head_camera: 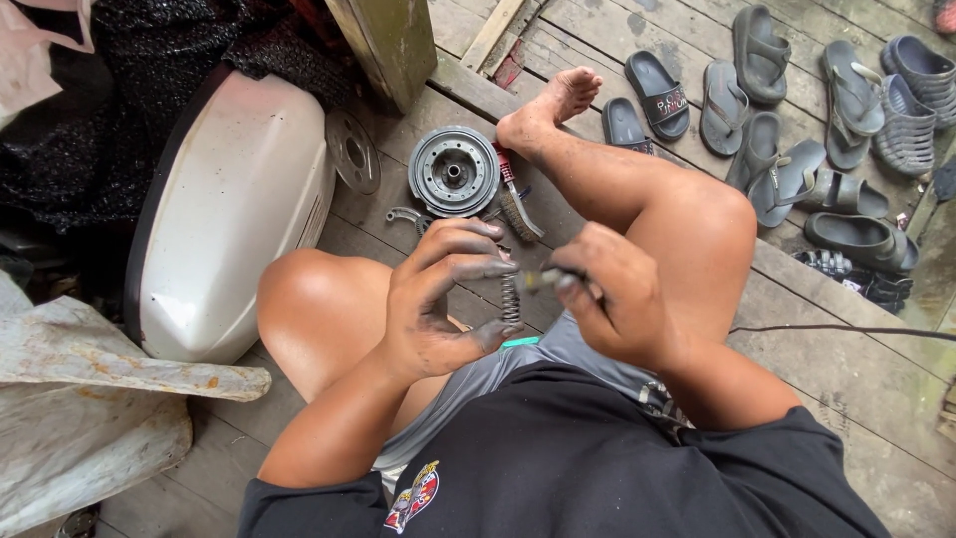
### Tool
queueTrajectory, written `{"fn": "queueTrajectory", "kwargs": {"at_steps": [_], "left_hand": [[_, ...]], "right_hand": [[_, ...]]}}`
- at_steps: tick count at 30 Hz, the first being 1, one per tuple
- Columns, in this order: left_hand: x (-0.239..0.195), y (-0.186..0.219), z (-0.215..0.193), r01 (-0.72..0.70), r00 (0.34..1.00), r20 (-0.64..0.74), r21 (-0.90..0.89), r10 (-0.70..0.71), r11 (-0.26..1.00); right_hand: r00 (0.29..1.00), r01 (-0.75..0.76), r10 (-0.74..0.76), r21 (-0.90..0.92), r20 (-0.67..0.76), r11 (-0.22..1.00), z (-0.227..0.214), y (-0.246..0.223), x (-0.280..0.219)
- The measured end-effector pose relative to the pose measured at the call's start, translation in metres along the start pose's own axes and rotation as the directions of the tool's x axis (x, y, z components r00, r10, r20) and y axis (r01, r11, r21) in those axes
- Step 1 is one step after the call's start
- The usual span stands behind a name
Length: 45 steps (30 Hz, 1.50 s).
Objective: The person sits on a wooden floor and uses a wire brush to clean a metal spring held in their left hand. They repeatedly scrub the spring's coils and rotate it to access different areas. Other mechanical parts and tools are visible on the floor nearby.
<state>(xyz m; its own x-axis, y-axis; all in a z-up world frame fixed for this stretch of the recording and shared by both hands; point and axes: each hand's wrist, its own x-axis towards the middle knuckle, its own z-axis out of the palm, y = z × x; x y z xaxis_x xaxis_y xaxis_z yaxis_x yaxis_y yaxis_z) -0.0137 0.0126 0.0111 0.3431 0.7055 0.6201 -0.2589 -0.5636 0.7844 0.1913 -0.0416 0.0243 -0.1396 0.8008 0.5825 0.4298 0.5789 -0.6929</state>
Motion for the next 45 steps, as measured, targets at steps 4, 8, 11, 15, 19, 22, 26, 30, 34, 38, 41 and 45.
{"fn": "queueTrajectory", "kwargs": {"at_steps": [4,8,11,15,19,22,26,30,34,38,41,45], "left_hand": [[0.001,-0.001,0.0,-0.005,1.0,-0.002,-0.026,0.005,1.0],[0.0,-0.01,0.003,-0.046,0.999,-0.014,-0.083,0.045,0.996],[-0.002,-0.013,0.003,-0.031,0.999,-0.015,-0.107,0.03,0.994],[0.001,-0.009,0.003,-0.04,0.999,0.001,-0.143,0.041,0.989],[-0.003,-0.009,0.001,-0.015,1.0,-0.006,-0.139,0.015,0.99],[0.002,-0.011,-0.002,-0.032,0.999,0.019,-0.106,0.034,0.994],[0.0,-0.011,0.001,-0.059,0.998,0.001,-0.078,0.059,0.995],[0.003,-0.011,0.005,-0.092,0.996,-0.005,0.03,0.092,0.995],[0.003,-0.007,0.007,-0.113,0.994,0.017,0.112,0.111,0.987],[0.007,0.004,0.006,-0.147,0.989,0.059,0.436,0.134,0.888],[0.006,0.001,0.006,-0.123,0.992,0.063,0.436,0.106,0.892],[0.007,-0.002,0.011,-0.082,0.996,0.055,0.284,0.069,0.955]], "right_hand": [[0.997,0.019,-0.028,0.134,0.068,0.991,0.0,0.0,-0.016],[0.996,0.02,-0.023,0.036,0.087,0.999,-0.009,0.0,-0.008],[0.995,0.049,-0.05,0.02,0.083,0.999,-0.013,0.01,-0.006],[0.986,0.089,-0.102,0.1,0.135,0.991,-0.01,-0.008,-0.001],[0.992,0.088,-0.077,-0.115,0.099,0.989,-0.023,0.005,-0.001],[0.974,0.1,-0.129,0.162,0.184,0.982,-0.02,0.004,0.008],[0.996,0.073,-0.073,0.005,0.061,0.997,-0.017,0.029,0.004],[0.91,-0.4,0.351,0.7,0.223,0.591,0.009,0.024,-0.012],[0.897,-0.372,0.371,0.862,0.239,0.345,0.028,0.05,-0.045],[0.898,-0.362,0.399,0.826,0.184,0.432,0.031,0.052,-0.036],[0.897,-0.367,0.402,0.816,0.183,0.447,0.025,0.046,-0.032],[0.906,-0.358,0.31,0.912,0.288,0.201,0.026,0.035,-0.038]]}}
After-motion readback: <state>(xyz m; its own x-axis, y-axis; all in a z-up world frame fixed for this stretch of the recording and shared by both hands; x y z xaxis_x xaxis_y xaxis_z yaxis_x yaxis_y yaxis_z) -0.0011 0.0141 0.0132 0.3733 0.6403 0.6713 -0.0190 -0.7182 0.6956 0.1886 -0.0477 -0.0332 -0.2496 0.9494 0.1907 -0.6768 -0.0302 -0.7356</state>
